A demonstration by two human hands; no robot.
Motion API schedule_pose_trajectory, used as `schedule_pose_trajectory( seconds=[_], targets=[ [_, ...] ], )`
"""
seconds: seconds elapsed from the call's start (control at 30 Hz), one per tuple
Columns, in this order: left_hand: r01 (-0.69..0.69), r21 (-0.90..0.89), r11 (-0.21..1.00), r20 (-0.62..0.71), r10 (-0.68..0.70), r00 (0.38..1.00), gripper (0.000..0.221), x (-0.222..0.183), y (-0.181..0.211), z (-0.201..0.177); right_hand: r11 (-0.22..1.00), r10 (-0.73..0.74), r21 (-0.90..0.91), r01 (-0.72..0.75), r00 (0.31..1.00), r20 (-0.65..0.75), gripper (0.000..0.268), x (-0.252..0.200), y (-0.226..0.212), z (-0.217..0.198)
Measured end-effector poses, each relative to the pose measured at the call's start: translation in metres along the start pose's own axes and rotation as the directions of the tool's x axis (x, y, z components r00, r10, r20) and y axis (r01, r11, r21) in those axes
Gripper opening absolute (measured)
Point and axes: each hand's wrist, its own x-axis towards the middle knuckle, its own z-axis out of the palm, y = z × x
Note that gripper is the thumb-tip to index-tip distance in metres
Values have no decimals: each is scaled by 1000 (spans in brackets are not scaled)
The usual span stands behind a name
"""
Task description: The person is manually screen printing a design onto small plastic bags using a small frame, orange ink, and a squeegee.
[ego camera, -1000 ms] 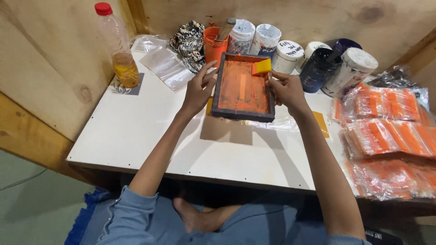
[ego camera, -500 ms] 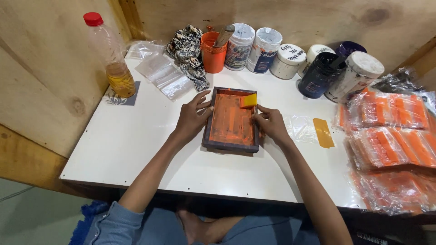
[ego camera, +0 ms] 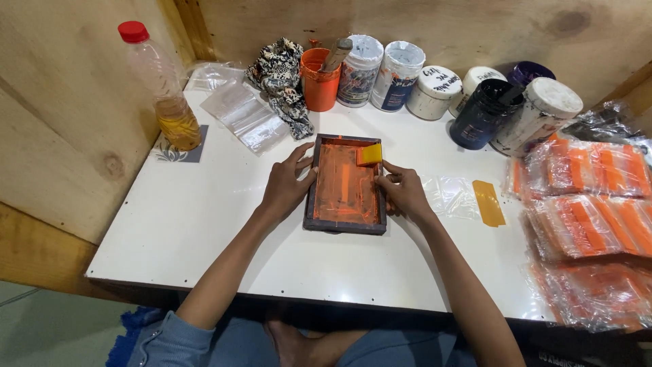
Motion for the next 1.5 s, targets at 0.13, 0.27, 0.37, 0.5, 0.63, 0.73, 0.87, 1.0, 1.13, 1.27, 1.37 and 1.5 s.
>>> schedule_pose_trajectory(
  seconds=[0.13, 0.27, 0.37, 0.5, 0.63, 0.73, 0.87, 1.0, 1.13, 1.27, 1.37, 1.5],
  targets=[
    [26, 105, 994, -45, -21, 999, 51, -2, 9, -4, 869, -150, -487, 81, 983, -105, 69, 27, 42, -5],
    [-93, 325, 941, -114, 137, 984, 42, 27, 5, -7, 512, -614, -777, 365, 789, -35, 51, -2, -24, 39],
    [-190, 522, 831, -139, 303, 943, 30, 71, -16, 10, 31, -871, -765, 643, 393, 295, 33, -19, -60, 98],
    [-208, 789, 578, -102, 457, 884, 27, 120, -39, 33, -184, -941, -475, 860, -16, 337, 11, -53, -90, 183],
    [-259, 928, 267, 26, 648, 761, 26, 142, -68, 27, -245, -969, -184, 952, -232, 89, 26, -73, -77, 224],
    [-335, 858, 389, 61, 571, 818, 24, 143, -66, 10, -309, -930, -76, 948, -284, 235, 24, -115, -113, 200],
    [-436, 825, 359, 188, 553, 812, 19, 161, -78, -3, -253, -938, 41, 967, -256, 235, 33, -135, -70, 208],
    [-532, 759, 376, 247, 589, 769, 13, 172, -66, -12, -4, -797, 242, 970, -150, 585, 44, -149, -49, 210],
    [-622, 636, 456, 222, 665, 713, 13, 153, -50, -13, -521, -660, -355, 776, -103, 744, 46, -130, -121, 164],
    [-673, 452, 585, 146, 696, 703, 11, 113, -55, -16, 692, 154, -572, 441, 684, 713, 73, -42, -128, 117],
    [-512, 467, 721, 172, 494, 853, 29, 90, -56, -17, -263, -335, -676, 689, 591, 733, 23, 48, -79, 61],
    [-456, 363, 813, 218, 402, 889, 42, 73, -46, -18, 455, -122, -844, 285, 958, 258, 39, 84, -55, -4]
  ],
)
